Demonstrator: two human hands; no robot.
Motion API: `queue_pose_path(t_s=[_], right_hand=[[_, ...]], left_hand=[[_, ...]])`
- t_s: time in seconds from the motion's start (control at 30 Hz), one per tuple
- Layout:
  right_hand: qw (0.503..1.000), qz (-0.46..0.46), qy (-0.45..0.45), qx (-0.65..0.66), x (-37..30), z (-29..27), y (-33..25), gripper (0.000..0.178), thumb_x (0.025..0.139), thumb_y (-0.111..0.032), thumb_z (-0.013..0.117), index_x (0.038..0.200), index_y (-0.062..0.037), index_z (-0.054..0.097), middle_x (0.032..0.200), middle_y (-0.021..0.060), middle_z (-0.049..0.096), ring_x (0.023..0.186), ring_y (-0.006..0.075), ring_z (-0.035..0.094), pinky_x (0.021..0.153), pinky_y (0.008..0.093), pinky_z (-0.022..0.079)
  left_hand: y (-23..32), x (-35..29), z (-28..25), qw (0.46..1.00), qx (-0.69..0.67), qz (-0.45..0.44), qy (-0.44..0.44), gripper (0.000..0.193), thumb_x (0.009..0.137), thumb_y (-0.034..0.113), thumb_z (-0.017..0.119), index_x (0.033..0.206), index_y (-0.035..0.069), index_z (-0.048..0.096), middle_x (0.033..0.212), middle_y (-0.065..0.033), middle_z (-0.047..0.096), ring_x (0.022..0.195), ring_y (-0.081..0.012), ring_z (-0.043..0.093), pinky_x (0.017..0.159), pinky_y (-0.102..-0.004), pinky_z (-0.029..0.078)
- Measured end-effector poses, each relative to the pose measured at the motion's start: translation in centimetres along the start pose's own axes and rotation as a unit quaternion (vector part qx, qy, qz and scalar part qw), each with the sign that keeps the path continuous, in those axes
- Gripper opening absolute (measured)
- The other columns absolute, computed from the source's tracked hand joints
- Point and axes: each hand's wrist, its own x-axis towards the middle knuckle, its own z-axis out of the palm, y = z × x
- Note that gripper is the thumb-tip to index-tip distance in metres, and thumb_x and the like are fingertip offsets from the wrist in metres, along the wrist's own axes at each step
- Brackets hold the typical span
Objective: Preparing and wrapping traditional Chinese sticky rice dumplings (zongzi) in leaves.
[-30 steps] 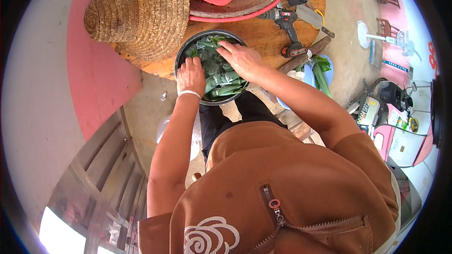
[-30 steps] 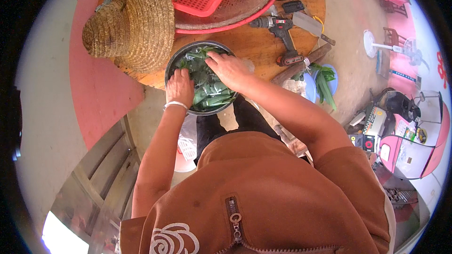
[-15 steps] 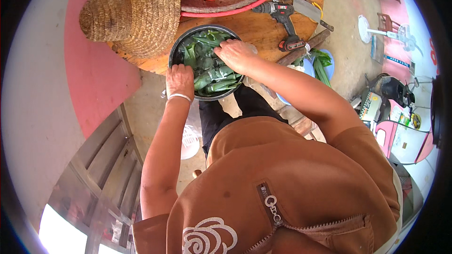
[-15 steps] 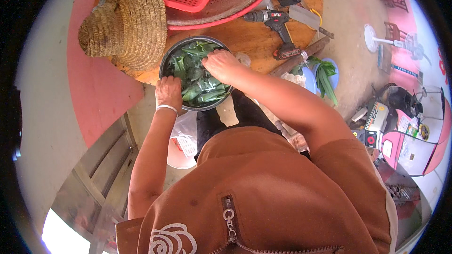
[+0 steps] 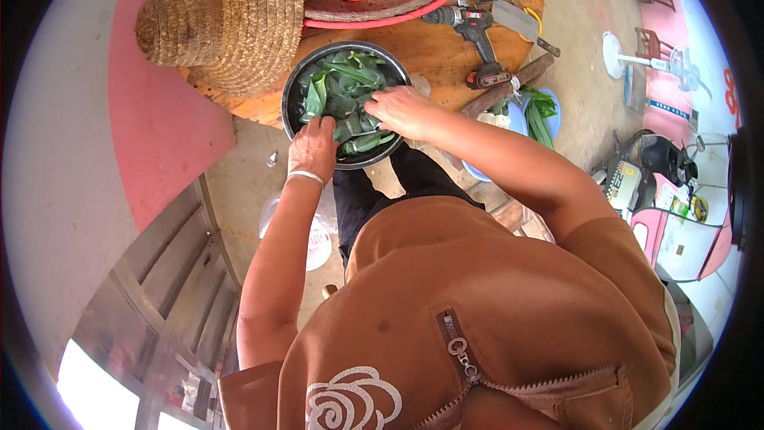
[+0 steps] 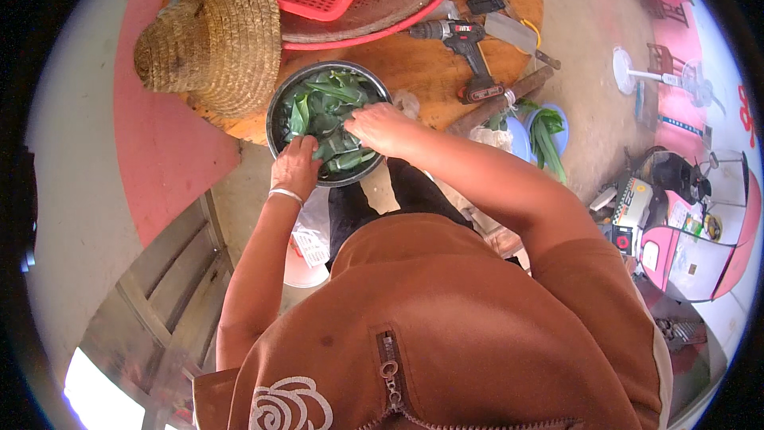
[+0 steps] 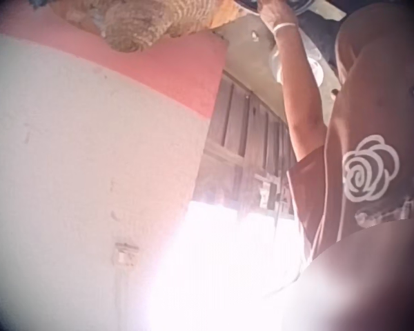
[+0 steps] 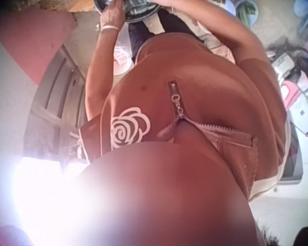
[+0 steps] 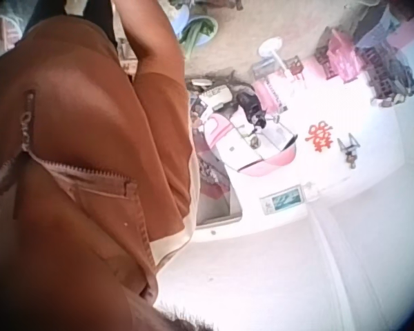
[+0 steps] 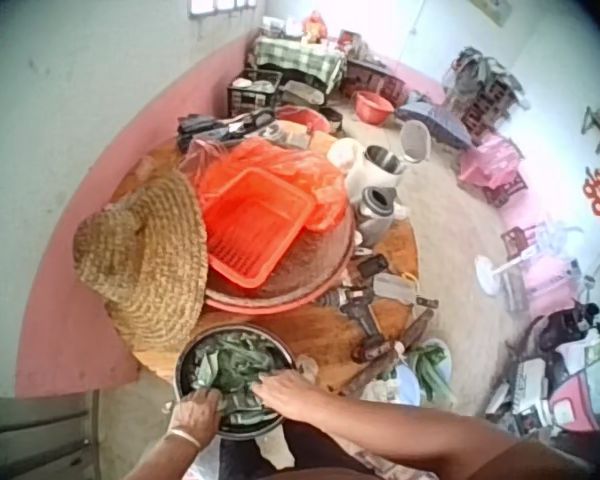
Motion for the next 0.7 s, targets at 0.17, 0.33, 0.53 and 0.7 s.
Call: queue_pose_path(t_s=[0.17,0.33,0.53,0.7], right_hand=[[0.999,-0.008,-0.051,-0.014,1.4,-0.5,-0.4,0.020,0.077,-0.016,0.069,0.089,-0.0027,0.062,0.082,0.0148,0.064,0.080,0.0319,0.067,0.068,0.0433,0.054],[0.998,0.054,0.025,0.015,0.0,-1.7,-0.9,0.021,0.074,-0.019,0.072,0.085,-0.0031,0.064,0.081,0.0153,0.065,0.081,0.0323,0.067,0.069,0.0415,0.054],[0.996,0.012,-0.089,0.011,0.0,-0.2,-1.3,0.012,0.075,-0.018,0.066,0.074,-0.0060,0.067,0.076,0.0139,0.067,0.078,0.0313,0.069,0.065,0.0413,0.054],[0.999,-0.014,-0.032,0.024,-1.3,1.4,-1.0,0.015,0.075,-0.019,0.069,0.077,-0.0049,0.066,0.075,0.0149,0.066,0.076,0.0318,0.068,0.066,0.0425,0.054]], left_hand=[[0.0,0.8,0.7,0.985,0.172,0.012,0.010,0.018,0.079,0.015,0.070,0.093,0.011,0.060,0.096,-0.0079,0.062,0.097,-0.0278,0.061,0.082,-0.0401,0.049],[0.8,0.6,0.9,0.995,0.096,-0.003,0.009,0.024,0.076,0.009,0.066,0.098,0.011,0.058,0.097,-0.0095,0.060,0.094,-0.0283,0.062,0.082,-0.0404,0.049],[-0.6,1.0,2.0,0.996,0.044,0.068,0.043,0.027,0.081,0.008,0.066,0.106,0.011,0.057,0.096,-0.0098,0.058,0.094,-0.0304,0.061,0.082,-0.0421,0.049],[0.3,0.5,1.2,0.999,-0.034,0.003,-0.006,0.033,0.080,0.014,0.068,0.110,0.012,0.056,0.103,-0.0117,0.063,0.101,-0.0307,0.061,0.088,-0.0423,0.048]])
